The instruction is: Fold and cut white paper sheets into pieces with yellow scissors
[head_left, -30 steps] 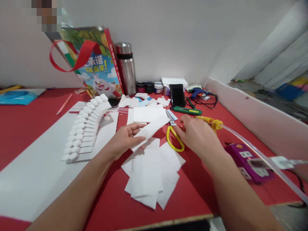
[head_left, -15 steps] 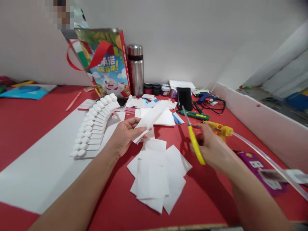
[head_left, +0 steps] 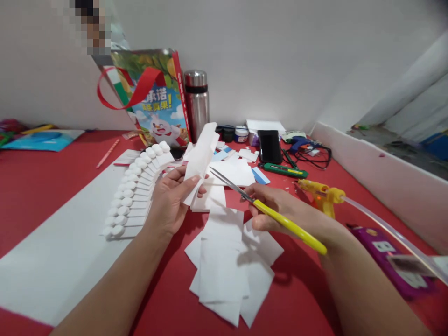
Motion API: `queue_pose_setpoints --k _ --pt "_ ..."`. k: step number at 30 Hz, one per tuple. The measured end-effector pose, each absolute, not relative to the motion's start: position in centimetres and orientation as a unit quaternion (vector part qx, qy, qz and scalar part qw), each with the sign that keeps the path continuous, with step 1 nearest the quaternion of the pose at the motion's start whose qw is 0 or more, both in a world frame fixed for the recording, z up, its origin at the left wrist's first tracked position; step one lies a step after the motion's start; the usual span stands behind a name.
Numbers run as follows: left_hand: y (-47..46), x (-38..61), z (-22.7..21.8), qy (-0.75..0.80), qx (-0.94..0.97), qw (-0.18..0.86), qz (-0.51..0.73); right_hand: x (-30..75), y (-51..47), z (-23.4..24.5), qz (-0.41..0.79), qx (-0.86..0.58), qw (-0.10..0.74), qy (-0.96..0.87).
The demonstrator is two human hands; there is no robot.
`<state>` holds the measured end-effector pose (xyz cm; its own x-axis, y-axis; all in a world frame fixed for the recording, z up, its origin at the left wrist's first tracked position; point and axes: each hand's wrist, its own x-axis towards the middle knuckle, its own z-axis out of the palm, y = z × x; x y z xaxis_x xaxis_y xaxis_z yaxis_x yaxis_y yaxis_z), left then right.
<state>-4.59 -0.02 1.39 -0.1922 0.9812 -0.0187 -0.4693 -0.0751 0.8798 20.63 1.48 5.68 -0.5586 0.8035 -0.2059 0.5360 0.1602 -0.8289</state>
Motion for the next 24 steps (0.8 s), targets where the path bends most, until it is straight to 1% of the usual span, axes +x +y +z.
queue_pose_setpoints --k 4,7,13,20,24 --pt "-0.67 -3.77 1.34 0.418 0.353 0.578 0.605 20.43 1.06 4.74 0.552 -0.427 0.155 -0.699" --pt "-0.97 -3.44 1.29 0.437 0.374 0.586 0.57 20.43 0.91 4.44 0.585 -0.412 0.157 -0.68" --pt "-1.02 -3.57 1.19 0.444 0.387 0.598 0.543 20.45 1.03 4.66 0.595 -0.418 0.159 -0.668" --pt "-1.03 -3.57 0.85 0.455 0.385 0.592 0.542 20.13 0.93 4.96 0.583 -0.439 0.159 -0.665" --pt "-1.0 -3.6 0.85 0.46 0.384 0.589 0.542 19.93 0.83 5.06 0.596 -0.456 0.163 -0.64"
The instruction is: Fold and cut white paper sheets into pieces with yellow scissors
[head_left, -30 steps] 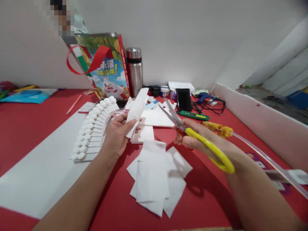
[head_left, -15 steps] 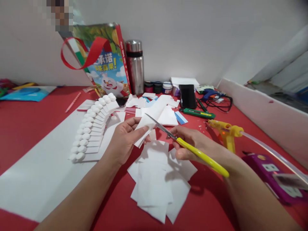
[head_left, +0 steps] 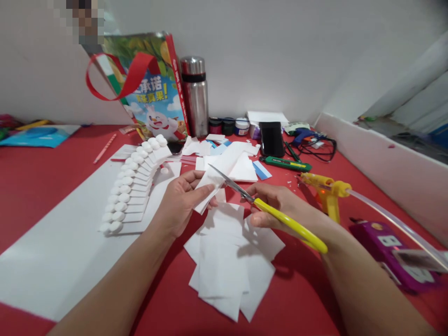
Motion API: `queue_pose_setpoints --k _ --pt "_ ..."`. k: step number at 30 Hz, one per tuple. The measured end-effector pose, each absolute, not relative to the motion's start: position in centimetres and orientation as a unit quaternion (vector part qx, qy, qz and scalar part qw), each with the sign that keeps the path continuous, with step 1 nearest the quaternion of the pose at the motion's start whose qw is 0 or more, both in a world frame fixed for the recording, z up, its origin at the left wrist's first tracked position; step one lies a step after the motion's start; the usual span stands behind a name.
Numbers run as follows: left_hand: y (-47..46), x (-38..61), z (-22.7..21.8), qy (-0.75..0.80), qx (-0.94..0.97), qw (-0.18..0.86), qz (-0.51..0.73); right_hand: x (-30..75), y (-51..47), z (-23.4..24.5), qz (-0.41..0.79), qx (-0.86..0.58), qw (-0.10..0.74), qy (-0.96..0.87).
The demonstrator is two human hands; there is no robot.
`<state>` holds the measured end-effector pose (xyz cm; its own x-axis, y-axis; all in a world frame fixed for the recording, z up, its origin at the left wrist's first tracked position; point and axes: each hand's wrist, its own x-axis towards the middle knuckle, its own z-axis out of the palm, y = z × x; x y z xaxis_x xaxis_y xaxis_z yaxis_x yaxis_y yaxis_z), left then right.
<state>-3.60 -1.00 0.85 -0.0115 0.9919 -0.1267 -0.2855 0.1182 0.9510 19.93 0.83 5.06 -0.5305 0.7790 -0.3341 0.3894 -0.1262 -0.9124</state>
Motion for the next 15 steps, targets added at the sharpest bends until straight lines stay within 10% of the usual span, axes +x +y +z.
queue_pose_setpoints --k 15 --pt "-0.8 -3.62 0.99 0.437 0.371 0.611 0.546 19.93 0.85 4.45 0.597 -0.466 0.186 -0.626"
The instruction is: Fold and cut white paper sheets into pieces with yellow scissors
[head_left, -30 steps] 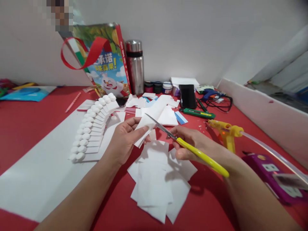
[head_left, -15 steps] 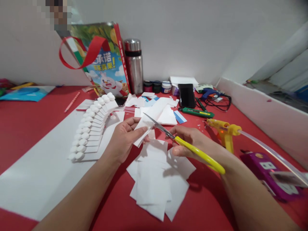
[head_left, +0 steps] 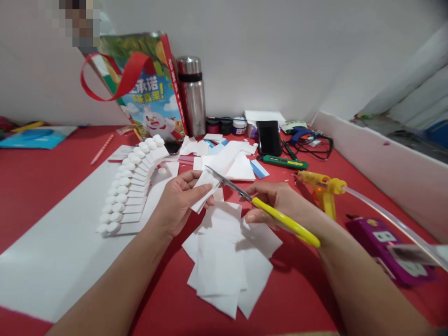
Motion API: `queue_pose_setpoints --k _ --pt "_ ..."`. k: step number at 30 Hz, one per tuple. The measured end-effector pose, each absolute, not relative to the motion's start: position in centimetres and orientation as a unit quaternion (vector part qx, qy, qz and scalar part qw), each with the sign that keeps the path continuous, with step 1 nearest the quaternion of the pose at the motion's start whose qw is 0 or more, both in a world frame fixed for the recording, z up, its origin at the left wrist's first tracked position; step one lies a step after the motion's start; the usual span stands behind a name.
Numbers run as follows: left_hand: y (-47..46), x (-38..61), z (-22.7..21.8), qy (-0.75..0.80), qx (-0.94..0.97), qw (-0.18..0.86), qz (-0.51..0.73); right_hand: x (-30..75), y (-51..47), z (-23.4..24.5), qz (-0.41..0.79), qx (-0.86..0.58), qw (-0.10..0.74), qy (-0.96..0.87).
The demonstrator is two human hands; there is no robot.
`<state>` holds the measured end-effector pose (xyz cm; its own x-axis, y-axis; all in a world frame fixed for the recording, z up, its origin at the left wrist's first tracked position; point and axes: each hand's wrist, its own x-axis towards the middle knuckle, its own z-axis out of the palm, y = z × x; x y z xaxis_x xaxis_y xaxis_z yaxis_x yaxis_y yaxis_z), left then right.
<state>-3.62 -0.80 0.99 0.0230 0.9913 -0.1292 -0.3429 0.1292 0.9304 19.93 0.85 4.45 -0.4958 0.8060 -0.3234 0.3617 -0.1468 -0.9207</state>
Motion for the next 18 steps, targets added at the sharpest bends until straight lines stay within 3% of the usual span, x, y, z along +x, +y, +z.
queue_pose_setpoints --k 8,18 --pt "-0.8 -3.7 0.9 0.432 0.371 0.62 0.54 20.1 0.8 4.4 0.555 -0.487 0.191 -0.647" --pt "-0.9 -4.3 1.7 0.4 0.402 0.651 0.504 21.1 0.5 4.4 0.612 -0.461 0.179 -0.618"
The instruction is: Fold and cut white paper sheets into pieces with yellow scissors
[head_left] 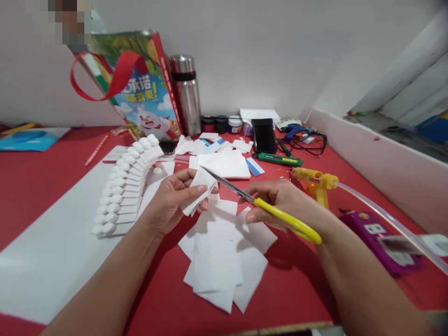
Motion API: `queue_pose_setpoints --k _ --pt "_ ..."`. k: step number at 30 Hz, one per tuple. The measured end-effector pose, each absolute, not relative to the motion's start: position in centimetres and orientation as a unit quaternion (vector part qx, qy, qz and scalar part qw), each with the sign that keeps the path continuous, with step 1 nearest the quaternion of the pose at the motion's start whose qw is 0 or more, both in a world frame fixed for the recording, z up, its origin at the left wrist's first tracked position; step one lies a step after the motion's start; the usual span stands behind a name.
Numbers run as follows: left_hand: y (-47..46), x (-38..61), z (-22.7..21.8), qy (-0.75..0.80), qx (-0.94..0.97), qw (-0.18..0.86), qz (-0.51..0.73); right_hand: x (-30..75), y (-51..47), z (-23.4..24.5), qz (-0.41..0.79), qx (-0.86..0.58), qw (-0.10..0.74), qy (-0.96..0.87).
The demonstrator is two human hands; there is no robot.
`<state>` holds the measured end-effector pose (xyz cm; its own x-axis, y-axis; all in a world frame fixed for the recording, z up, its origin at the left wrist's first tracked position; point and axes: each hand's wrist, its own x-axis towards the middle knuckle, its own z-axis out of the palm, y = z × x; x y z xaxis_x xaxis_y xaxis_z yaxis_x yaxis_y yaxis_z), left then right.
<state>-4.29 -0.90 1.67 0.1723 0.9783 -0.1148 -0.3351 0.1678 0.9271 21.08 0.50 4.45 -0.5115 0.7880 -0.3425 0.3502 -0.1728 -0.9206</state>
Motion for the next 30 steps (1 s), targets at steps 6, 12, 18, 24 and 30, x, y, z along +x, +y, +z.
queue_pose_setpoints --k 6,12,18,24,30 --pt "-1.1 -5.0 1.4 0.372 0.439 0.667 0.473 21.4 0.7 4.0 0.63 -0.441 0.235 -0.594" --pt "-1.6 -4.0 1.5 0.398 0.534 0.616 0.42 21.5 1.6 3.3 0.554 -0.459 0.396 -0.571" --pt "-0.6 -4.5 0.6 0.498 0.559 0.36 0.557 20.8 2.0 2.8 0.501 -0.474 0.465 -0.554" --pt "1.5 -5.7 1.9 0.595 0.703 0.147 0.361 20.7 2.8 1.5 0.418 -0.552 0.433 -0.577" --pt "5.4 -6.1 0.8 0.507 0.828 0.12 0.208 20.8 2.8 1.0 0.374 -0.558 0.416 -0.613"
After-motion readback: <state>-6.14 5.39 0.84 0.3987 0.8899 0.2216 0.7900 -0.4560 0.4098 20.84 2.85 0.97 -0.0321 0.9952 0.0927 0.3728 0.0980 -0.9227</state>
